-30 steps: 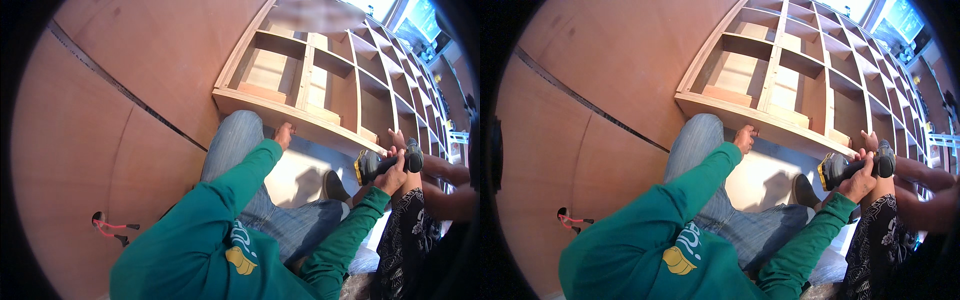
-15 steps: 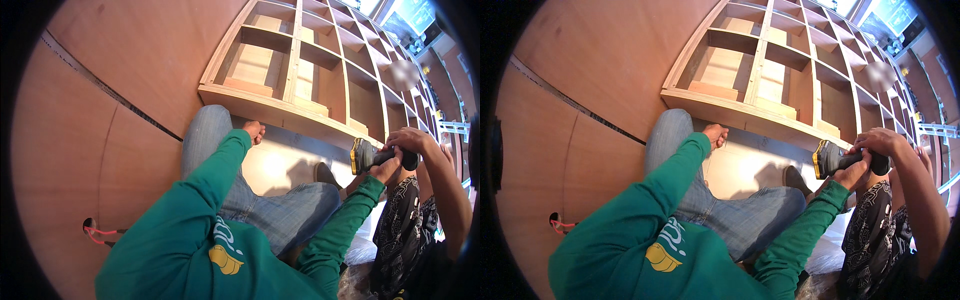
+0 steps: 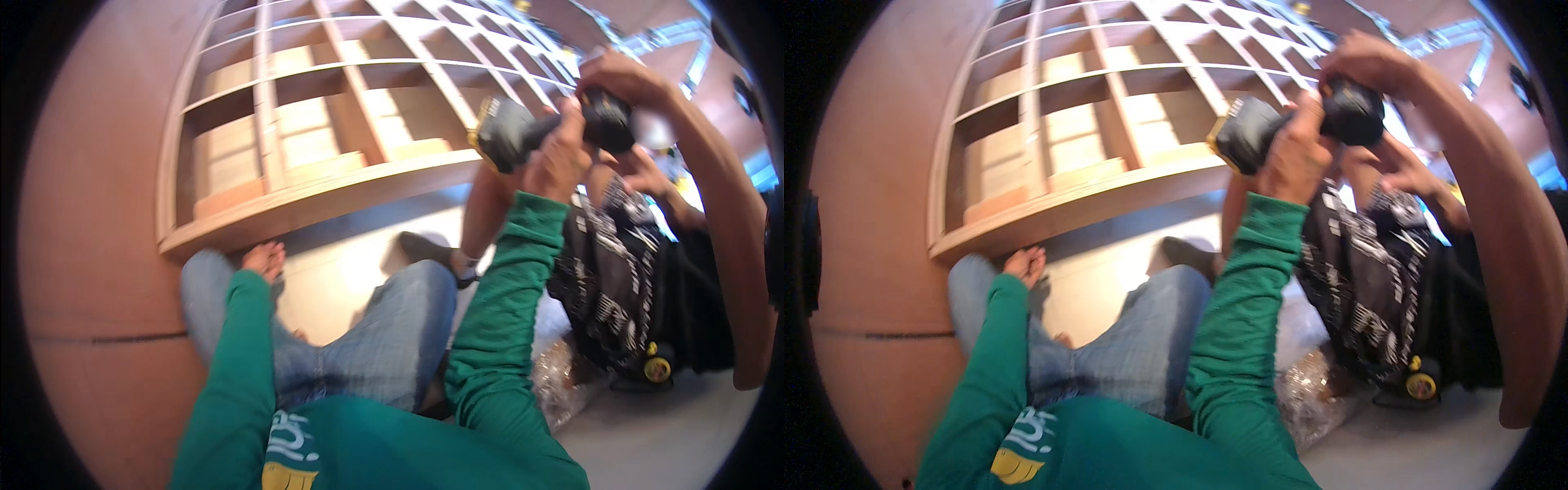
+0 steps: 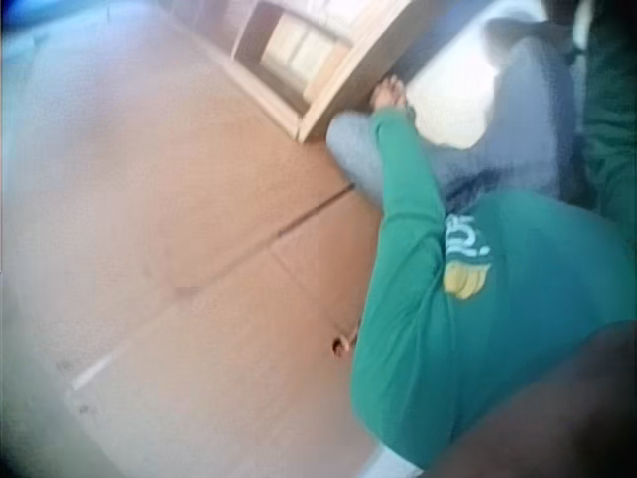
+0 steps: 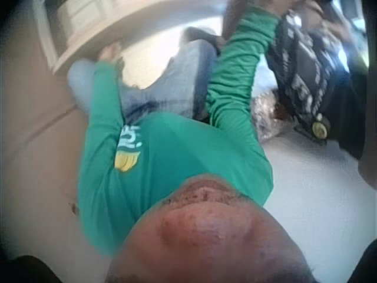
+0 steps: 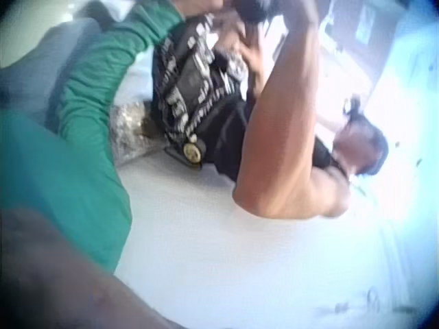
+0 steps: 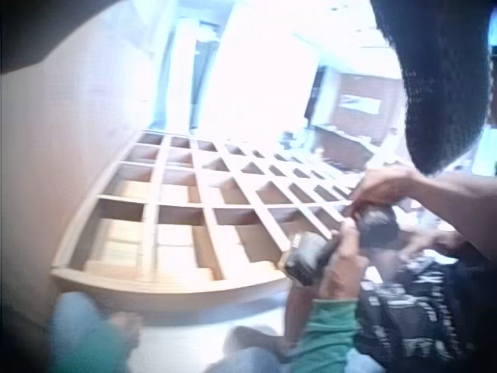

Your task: The person drills screws into a wooden lattice frame using a power drill while coworkers hold the structure in place.

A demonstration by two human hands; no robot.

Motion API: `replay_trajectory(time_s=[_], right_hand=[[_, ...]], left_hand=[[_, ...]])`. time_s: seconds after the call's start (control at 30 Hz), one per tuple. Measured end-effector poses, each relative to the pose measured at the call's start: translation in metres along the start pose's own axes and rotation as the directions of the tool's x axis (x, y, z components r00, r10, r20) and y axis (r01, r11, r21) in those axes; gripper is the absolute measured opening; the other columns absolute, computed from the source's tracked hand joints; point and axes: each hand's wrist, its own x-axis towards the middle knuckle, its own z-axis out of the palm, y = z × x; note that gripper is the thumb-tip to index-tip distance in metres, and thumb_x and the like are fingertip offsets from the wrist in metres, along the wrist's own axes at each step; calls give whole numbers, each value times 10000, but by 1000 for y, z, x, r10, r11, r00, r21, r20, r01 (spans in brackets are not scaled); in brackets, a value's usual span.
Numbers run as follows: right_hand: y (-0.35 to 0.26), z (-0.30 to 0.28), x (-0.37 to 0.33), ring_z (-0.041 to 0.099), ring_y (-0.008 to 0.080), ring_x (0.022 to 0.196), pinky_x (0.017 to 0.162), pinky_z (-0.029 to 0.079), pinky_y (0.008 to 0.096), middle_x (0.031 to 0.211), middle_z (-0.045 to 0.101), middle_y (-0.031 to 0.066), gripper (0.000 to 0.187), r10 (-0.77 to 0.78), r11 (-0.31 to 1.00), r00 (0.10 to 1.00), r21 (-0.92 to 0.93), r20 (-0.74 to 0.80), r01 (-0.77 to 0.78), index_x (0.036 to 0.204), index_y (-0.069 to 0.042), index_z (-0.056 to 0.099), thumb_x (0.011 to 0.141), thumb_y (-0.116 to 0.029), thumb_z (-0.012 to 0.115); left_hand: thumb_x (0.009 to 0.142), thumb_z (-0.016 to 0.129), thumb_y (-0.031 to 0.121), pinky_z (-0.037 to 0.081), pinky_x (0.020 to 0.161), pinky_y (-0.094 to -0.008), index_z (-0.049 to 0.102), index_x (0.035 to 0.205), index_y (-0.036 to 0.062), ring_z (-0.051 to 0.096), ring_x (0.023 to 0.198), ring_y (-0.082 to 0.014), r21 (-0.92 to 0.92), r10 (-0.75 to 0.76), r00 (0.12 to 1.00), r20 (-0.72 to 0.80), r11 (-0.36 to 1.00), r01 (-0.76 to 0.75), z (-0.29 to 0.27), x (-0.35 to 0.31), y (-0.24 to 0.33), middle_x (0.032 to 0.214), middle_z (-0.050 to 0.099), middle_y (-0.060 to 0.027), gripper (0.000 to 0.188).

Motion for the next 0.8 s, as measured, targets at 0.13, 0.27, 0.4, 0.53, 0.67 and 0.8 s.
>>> replay_trajectory(time_s=[0.13,0.27,0.4,0.53,0.67,0.8], right_hand=[[-43,-14,-26,615,217,1105,982,489,344,1217,618,168,630,-159,929,948,284,-277,239,1436,110,407,987,-234,686],[-11,36,-140,527,156,1047,1009,432,315,1225,523,78,512,-71,894,970,418,-232,165,1416,21,446,939,-39,621],[60,107,-239,548,151,917,850,473,262,1079,567,53,474,518,567,790,560,328,-604,1349,7,516,979,-223,701],[112,117,-285,591,194,1042,875,508,344,1193,592,110,694,826,134,199,158,527,-978,1383,6,505,943,-497,691],[123,132,-301,597,313,1118,930,500,437,1318,568,213,985,801,19,53,64,596,-998,1488,41,462,868,-701,652],[128,153,-305,510,273,994,744,494,417,1396,508,150,992,772,-13,45,86,634,-996,1589,-206,396,832,-815,598]], left_hand=[[1080,577,206,625,580,-275,663,1136,58,660,685,-123,123,36,999,-24,992,-33,21,-11,-7,950,715,-67,180],[1067,556,194,626,624,-291,658,1181,67,670,737,-129,166,35,998,-52,986,-26,38,-5,-15,965,696,-47,199],[1062,478,185,636,648,-315,636,1190,67,666,769,-145,147,-17,1000,-16,989,19,44,5,-21,957,679,-58,235],[1055,400,203,654,645,-338,632,1151,80,692,750,-203,152,33,996,-78,988,-21,45,2,-22,909,676,-57,280],[1047,429,187,652,715,-349,604,1273,44,694,887,-249,156,48,993,-105,987,-31,35,-5,-17,1051,625,-100,320],[1057,578,232,557,678,-291,621,1417,47,668,1000,-200,131,80,996,-49,989,-73,18,-1,-8,1445,629,-134,406]])
